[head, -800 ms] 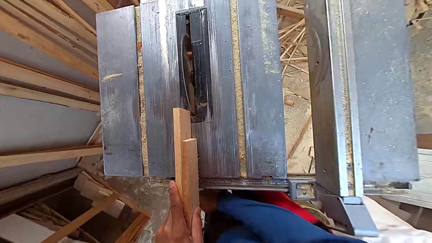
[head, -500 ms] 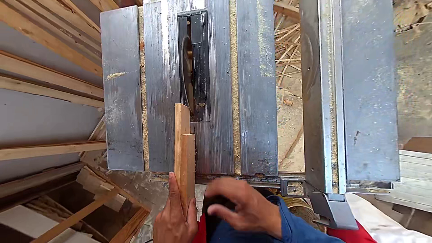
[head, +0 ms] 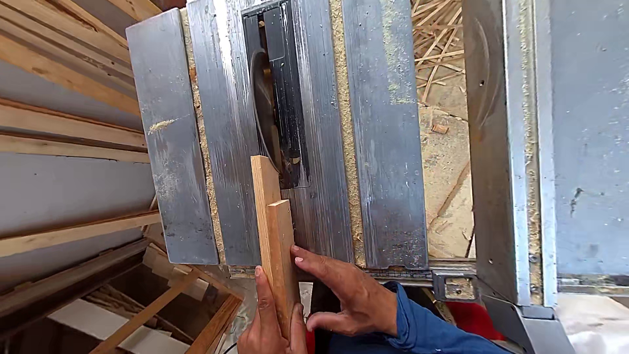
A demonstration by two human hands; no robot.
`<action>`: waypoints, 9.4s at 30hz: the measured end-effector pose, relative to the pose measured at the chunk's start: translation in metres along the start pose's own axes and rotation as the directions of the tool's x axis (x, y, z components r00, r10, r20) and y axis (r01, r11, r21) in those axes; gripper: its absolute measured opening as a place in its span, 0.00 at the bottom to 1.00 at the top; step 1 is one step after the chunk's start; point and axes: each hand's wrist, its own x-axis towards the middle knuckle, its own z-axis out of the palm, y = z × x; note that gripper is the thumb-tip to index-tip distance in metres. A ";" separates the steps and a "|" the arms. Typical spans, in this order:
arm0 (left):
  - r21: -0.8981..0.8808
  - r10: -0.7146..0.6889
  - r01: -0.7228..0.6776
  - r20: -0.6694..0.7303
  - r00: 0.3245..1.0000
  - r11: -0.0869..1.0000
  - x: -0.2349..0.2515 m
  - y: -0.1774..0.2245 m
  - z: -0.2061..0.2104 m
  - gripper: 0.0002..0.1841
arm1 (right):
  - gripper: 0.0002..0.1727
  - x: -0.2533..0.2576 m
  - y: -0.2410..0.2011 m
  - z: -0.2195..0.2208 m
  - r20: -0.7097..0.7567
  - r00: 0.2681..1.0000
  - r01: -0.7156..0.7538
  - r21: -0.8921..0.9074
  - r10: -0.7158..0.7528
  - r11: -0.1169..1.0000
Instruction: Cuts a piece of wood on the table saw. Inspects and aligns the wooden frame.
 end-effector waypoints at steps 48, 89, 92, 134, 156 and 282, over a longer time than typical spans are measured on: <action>0.067 -0.040 0.036 0.063 0.997 0.997 0.023 0.026 -0.025 0.51 | 0.58 0.007 -0.001 -0.004 -0.065 0.997 0.038 0.124 -0.030 0.992; -0.552 0.440 -0.284 0.172 0.882 0.784 0.008 -0.146 0.018 0.43 | 0.34 0.012 -0.077 0.093 -0.654 0.607 -0.308 0.330 0.452 0.892; -0.477 0.430 -0.336 0.102 0.897 0.812 0.032 -0.192 -0.015 0.33 | 0.45 -0.001 -0.085 0.073 -0.754 0.427 -0.736 0.032 0.500 0.676; -0.231 0.509 -0.553 -0.225 0.831 0.800 0.226 -0.327 -0.014 0.20 | 0.39 0.109 -0.092 0.093 -0.839 0.246 -0.967 -0.183 0.485 0.175; -0.272 0.473 -0.527 -0.242 0.847 0.805 0.224 -0.333 -0.005 0.18 | 0.39 0.125 -0.090 0.080 -0.844 0.284 -0.958 -0.231 0.456 0.170; -0.218 0.031 0.034 0.286 0.958 0.975 0.012 -0.068 -0.085 0.44 | 0.42 0.104 -0.094 0.027 0.139 0.651 -0.746 0.300 0.746 0.595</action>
